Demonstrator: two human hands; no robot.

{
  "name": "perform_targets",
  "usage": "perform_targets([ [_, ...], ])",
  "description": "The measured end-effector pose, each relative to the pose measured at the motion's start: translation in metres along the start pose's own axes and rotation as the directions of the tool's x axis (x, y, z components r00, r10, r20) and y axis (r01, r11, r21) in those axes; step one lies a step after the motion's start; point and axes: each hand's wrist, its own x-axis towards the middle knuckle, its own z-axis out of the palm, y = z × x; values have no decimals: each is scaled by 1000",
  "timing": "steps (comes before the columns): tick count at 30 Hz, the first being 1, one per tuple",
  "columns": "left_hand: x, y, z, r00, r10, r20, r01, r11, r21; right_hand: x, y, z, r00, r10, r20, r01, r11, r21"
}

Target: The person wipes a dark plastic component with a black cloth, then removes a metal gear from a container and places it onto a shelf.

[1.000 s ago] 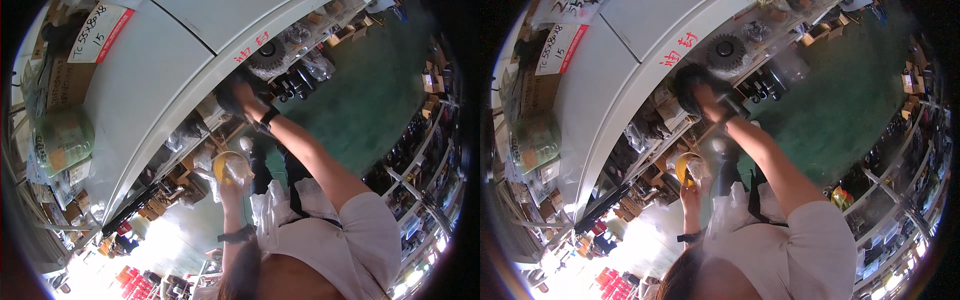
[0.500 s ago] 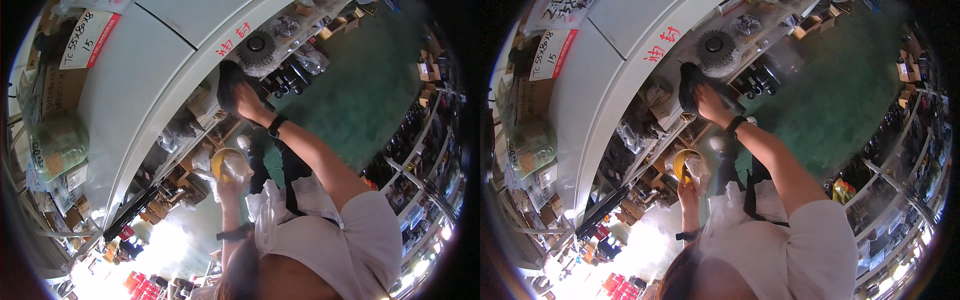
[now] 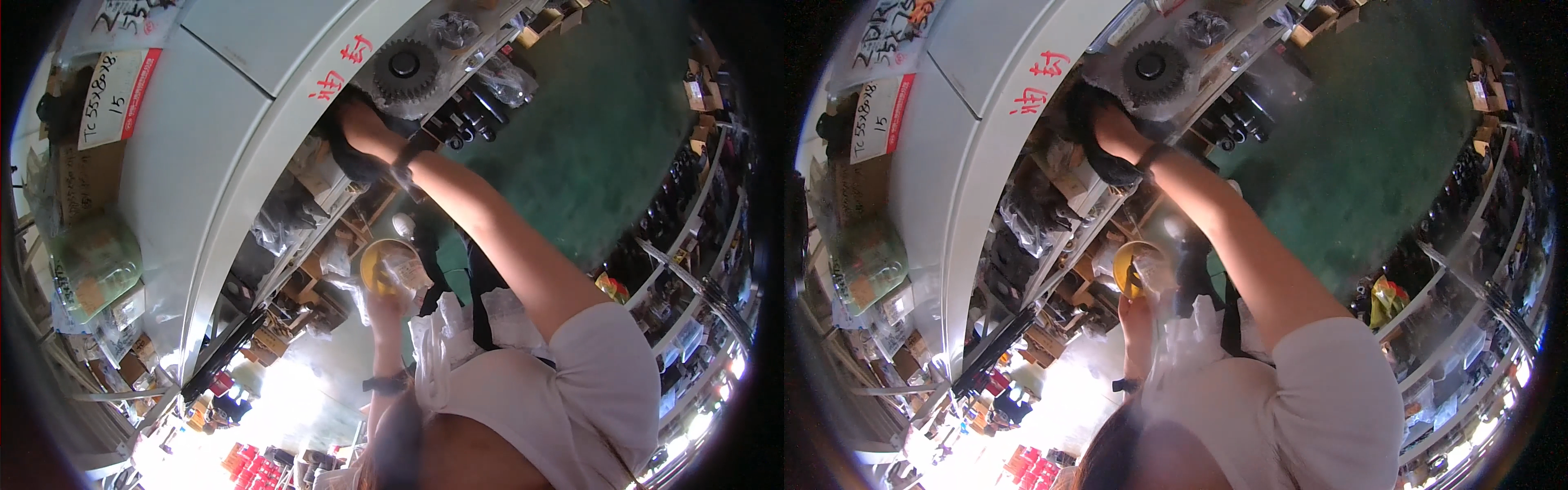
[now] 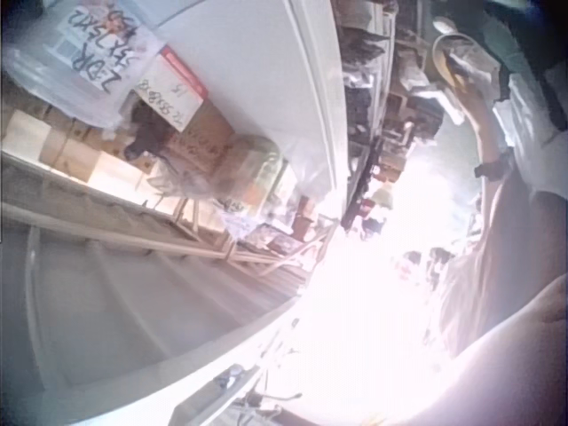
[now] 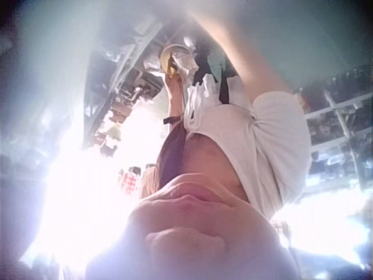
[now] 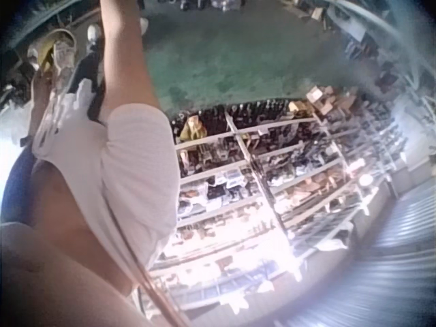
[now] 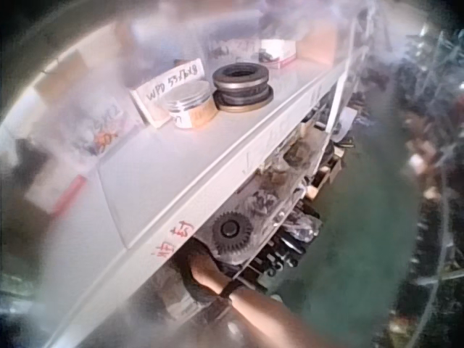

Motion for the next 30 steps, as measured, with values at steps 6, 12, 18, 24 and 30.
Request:
perform_targets([
  [6,4,5,1,998,47,-30,-45,996,77,-55,13,-17,958,-276,76,284,950,-129],
  [12,22,21,3,995,93,24,-93,996,-5,-86,19,-35,994,-108,-15,107,994,-34],
  [18,62,53,31,991,63,117,-46,989,-143,-96,-9,-108,967,221,-125,-72,712,699],
  [24,84,97,76,978,116,173,-102,991,-83,-184,31,-84,958,200,-204,-119,929,350],
  [30,153,118,67,908,194,372,-204,979,-13,-222,29,-106,954,264,-141,-202,916,345],
])
